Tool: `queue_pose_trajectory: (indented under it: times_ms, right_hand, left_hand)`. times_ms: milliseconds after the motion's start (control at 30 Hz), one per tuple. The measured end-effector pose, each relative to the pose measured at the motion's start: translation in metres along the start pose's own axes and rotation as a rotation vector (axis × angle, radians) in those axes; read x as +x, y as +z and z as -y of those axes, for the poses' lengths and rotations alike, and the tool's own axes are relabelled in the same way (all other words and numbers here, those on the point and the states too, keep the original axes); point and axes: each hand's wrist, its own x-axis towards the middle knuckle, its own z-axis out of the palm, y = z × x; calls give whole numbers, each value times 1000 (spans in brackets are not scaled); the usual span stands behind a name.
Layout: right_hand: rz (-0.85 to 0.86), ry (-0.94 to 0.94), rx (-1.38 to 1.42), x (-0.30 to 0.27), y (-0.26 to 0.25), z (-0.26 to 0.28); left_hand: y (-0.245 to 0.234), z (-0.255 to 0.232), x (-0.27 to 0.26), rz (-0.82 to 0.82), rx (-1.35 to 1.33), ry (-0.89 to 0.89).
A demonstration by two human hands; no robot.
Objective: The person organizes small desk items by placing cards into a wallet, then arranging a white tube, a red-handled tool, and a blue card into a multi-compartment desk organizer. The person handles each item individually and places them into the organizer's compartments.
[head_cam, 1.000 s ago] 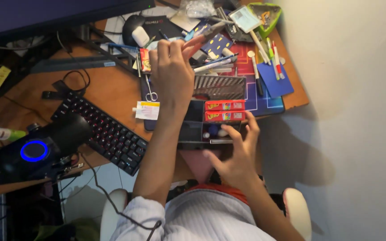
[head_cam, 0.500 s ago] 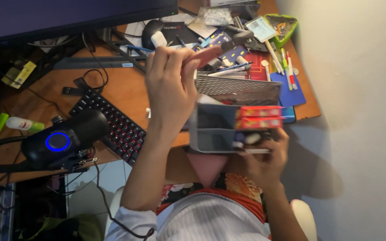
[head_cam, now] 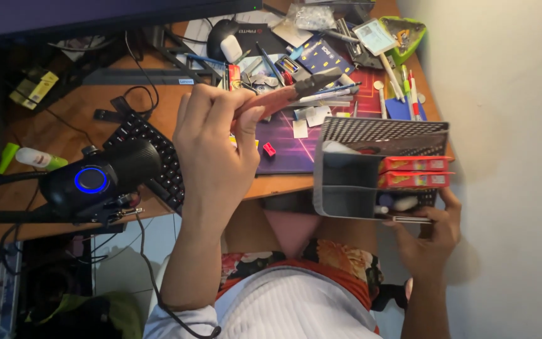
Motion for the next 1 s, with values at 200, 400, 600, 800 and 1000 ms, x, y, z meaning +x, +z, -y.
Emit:
queue_pose_trajectory:
  times_ms: [200, 400, 600, 800, 1000]
  right_hand:
    - [83, -27, 26, 5, 28, 2]
    - [85, -28, 115, 14, 71, 12]
    - [74, -27, 111, 16, 85, 13]
    - [21, -100, 120, 6, 83, 14]
    - [48, -7, 267, -15, 75, 45]
  left_hand:
    - [-6, -7, 0, 68, 11, 102]
    - [-7, -20, 0, 144, -65, 163]
    - [15, -14, 7, 189, 56, 174]
    - [38, 1, 9, 227, 32, 179]
    - [48, 7, 0, 356, -27, 193]
